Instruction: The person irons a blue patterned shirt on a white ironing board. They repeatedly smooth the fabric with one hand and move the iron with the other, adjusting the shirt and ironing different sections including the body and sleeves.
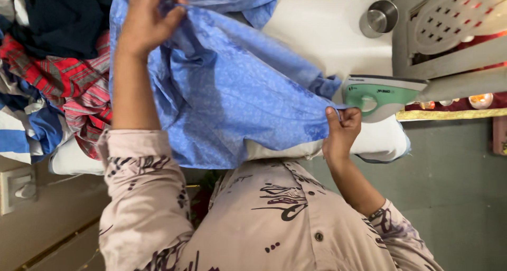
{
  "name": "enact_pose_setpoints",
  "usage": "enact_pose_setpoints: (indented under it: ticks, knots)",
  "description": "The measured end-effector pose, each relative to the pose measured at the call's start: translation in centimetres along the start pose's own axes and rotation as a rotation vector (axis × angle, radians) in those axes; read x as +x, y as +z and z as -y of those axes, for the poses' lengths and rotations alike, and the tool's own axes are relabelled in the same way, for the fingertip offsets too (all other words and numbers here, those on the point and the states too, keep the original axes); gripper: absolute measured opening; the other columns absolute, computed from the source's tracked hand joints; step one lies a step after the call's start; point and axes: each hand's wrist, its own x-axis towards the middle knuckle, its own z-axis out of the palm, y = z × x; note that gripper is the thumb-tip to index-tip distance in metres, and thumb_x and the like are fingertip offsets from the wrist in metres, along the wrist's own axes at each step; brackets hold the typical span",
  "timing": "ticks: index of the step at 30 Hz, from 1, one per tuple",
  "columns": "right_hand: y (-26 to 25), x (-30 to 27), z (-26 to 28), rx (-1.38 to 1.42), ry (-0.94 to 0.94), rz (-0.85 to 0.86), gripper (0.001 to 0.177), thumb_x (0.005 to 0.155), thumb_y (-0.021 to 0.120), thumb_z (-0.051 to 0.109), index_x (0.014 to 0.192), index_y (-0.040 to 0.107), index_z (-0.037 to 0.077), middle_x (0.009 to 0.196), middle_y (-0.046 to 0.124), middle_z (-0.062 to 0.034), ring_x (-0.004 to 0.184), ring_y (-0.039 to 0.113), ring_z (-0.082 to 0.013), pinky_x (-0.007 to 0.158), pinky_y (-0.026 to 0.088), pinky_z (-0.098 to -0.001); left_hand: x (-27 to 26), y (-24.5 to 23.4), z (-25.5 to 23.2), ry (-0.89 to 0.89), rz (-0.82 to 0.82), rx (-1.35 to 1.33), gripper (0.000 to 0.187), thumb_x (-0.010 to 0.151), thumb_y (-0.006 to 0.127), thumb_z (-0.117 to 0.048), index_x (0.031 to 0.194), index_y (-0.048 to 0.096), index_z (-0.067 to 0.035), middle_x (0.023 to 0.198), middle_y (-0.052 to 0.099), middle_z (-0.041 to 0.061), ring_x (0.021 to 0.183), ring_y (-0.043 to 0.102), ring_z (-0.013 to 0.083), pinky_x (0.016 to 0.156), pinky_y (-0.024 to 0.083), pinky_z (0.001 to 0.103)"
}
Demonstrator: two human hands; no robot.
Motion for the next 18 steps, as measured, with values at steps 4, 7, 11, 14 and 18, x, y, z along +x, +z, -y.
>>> enact_pose_setpoints:
  ticks: [4,7,11,14,18]
  knots:
    - [1.9,-1.0,3.6,-0.3,-0.221,0.035,0.037,0.093,0.082,-0.003,0.109,0.05,0.006,0.091,0.054,0.0022,0.075,0.048,-0.0041,0.066,0.043,-0.0216,-0.7,-2.8,-4.1,0.087,-0.005,0.195,0.029,0.088,0.071,0.007,0.115,0.07,-0.002,0.096,0.068,0.012,0.094,0.065,0.0271,0.086,0.05,0.039]
    - [3.1,0.0,7.8,-0.57,-0.239,0.273,0.041,0.092,0.079,-0.001,0.127,0.059,0.001,0.1,0.069,-0.0053,0.079,0.06,-0.0063,0.07,0.048,-0.023,-1.1,-3.9,-6.0,0.111,-0.027,0.452,0.022,0.089,0.079,0.001,0.108,0.075,-0.009,0.087,0.068,0.012,0.084,0.064,0.0302,0.084,0.047,0.049]
    - [5.2,2.0,11.1,-0.86,-0.471,0.527,0.018,0.098,0.071,-0.004,0.113,0.075,0.005,0.104,0.076,-0.0127,0.088,0.069,-0.015,0.077,0.056,-0.0277,-2.5,-3.7,-5.9,0.171,-0.097,0.681,0.016,0.089,0.072,-0.001,0.101,0.07,-0.011,0.093,0.068,0.009,0.097,0.064,0.0328,0.09,0.045,0.048]
    - [5.8,1.9,15.2,-0.899,-0.686,0.403,0.01,0.097,0.077,-0.001,0.107,0.076,0.002,0.101,0.075,-0.0117,0.092,0.067,-0.0265,0.086,0.053,-0.037,-3.4,-4.4,-5.3,0.181,-0.315,0.937,0.013,0.089,0.066,-0.003,0.101,0.069,-0.008,0.094,0.065,0.015,0.094,0.06,0.0377,0.081,0.044,0.047]
    - [8.0,1.9,18.4,-0.911,-0.726,0.355,0.011,0.09,0.079,0.004,0.096,0.07,0.001,0.105,0.06,-0.0249,0.097,0.059,-0.0351,0.086,0.048,-0.0408,-4.3,-4.5,-5.6,0.103,-0.349,1.003,0.008,0.09,0.069,-0.013,0.095,0.069,-0.007,0.087,0.064,0.016,0.079,0.06,0.0396,0.064,0.044,0.049]
